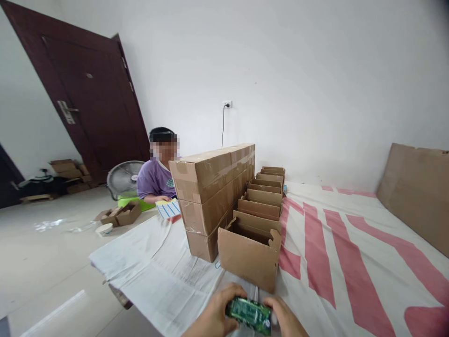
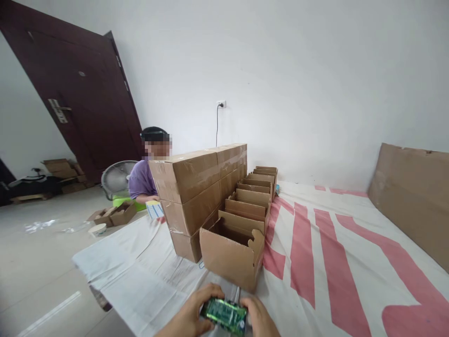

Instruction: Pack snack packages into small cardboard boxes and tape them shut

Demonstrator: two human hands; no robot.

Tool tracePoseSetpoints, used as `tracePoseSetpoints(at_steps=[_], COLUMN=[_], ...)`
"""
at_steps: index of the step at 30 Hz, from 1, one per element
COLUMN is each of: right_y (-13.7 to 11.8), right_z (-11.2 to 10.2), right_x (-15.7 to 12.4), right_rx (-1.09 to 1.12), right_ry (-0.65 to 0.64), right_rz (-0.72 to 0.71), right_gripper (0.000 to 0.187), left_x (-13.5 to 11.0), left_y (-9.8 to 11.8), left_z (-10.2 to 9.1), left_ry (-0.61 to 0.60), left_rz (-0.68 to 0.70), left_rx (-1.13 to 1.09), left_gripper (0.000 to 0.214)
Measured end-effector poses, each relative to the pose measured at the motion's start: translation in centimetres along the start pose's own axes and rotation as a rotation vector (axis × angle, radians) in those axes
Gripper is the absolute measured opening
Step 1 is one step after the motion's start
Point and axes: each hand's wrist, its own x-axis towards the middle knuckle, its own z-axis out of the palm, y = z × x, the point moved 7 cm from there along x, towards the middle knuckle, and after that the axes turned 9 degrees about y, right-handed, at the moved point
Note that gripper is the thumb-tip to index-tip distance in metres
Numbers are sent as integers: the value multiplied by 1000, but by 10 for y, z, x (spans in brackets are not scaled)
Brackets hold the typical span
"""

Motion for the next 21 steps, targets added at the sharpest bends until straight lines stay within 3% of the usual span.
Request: tracePoseSetpoints(at_steps=[3,5,9,14,21], right_y=[-6,-7,5,29,31], right_z=[-5,-8,-21,-29,-17], right_x=[13,14,10,16,28], right_rx=[-8,-28,-115,-107,-48], right_ry=[25,54,188,320,327], right_rz=[-24,-41,19,148,125], right_gripper=[74,65,24,26,31], left_x=[7,11,11,4,10], left_y=[-7,-13,-26,-34,-34], left_z=[-23,-27,-20,-19,-8], left_ry=[129,172,254,438,325], left_rz=[-25,-28,-91,-232,-377], left_rx=[107,191,334,378,283], left_gripper=[60,63,67,67,68])
